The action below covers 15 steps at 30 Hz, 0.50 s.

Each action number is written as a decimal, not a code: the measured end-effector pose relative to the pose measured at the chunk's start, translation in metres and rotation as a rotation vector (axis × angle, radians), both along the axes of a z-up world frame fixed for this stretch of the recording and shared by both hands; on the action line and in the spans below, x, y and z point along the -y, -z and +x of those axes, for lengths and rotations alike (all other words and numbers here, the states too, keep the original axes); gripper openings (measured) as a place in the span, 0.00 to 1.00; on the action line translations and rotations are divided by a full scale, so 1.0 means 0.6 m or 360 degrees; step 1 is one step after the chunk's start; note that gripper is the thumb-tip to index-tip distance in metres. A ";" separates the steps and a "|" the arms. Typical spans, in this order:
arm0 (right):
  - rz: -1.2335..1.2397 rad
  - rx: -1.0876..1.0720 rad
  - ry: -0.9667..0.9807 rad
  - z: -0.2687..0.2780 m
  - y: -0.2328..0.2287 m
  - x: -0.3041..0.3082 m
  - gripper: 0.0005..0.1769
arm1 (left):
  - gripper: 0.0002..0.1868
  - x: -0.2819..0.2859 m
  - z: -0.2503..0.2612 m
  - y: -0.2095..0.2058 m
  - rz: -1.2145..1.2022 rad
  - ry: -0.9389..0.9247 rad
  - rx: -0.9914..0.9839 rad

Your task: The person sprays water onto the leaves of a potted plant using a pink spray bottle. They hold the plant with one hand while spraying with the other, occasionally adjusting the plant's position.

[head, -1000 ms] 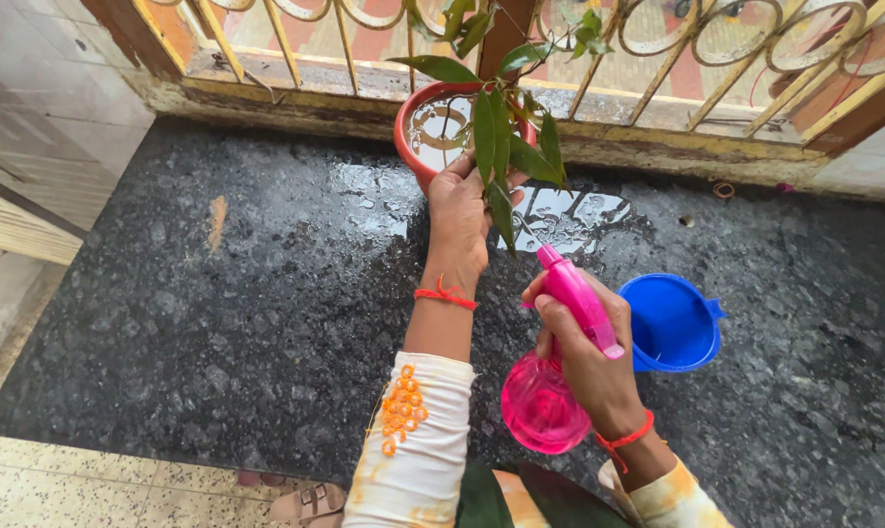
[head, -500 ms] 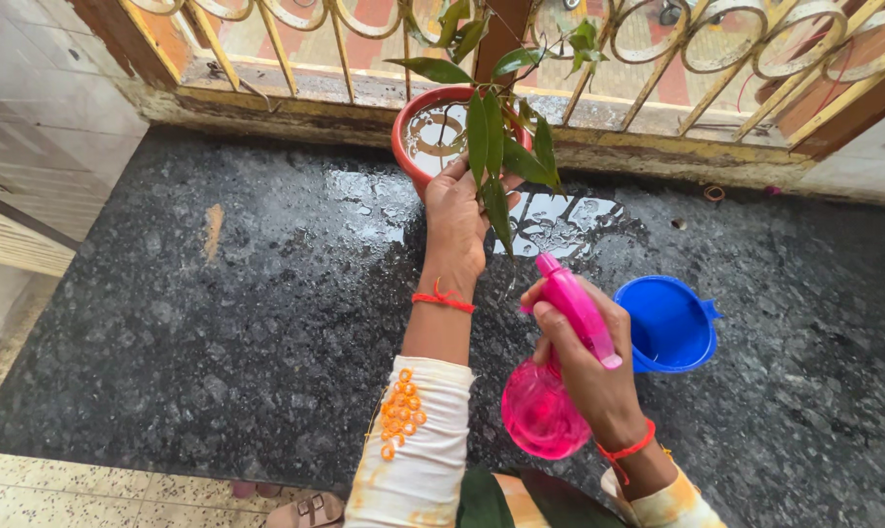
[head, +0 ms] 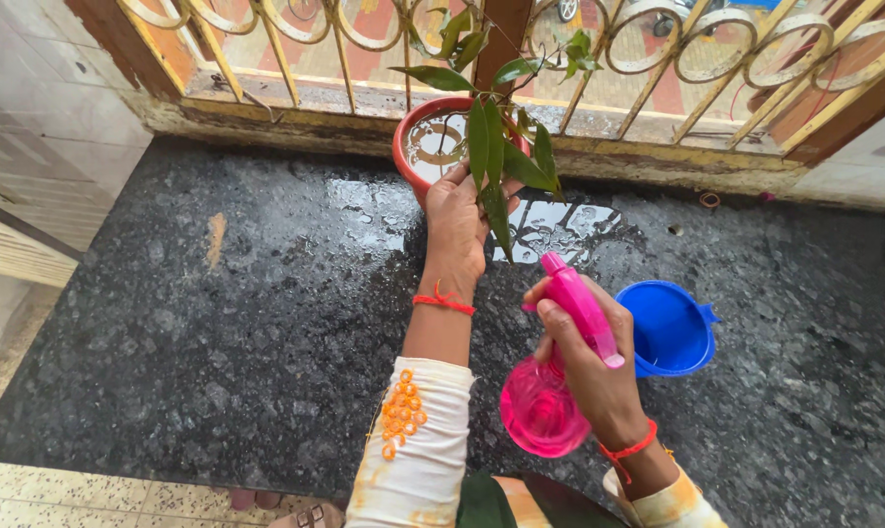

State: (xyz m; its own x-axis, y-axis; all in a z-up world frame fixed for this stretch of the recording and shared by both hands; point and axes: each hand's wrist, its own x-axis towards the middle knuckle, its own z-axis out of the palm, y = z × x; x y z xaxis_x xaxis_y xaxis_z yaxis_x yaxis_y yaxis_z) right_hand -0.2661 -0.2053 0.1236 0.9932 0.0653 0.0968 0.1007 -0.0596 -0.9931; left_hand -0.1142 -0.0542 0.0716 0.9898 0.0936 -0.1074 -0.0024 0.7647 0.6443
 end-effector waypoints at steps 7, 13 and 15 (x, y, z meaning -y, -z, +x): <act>-0.0100 0.0001 0.0047 0.001 0.004 0.002 0.08 | 0.14 0.001 -0.004 0.001 0.0007 -0.0001 -0.0019; -0.0034 -0.0013 -0.0003 0.001 0.012 0.001 0.07 | 0.13 -0.004 0.012 0.027 0.0018 -0.0013 0.0030; -0.0006 0.0011 0.0011 0.004 0.008 -0.003 0.08 | 0.12 -0.004 0.017 0.029 -0.0007 -0.0014 0.0044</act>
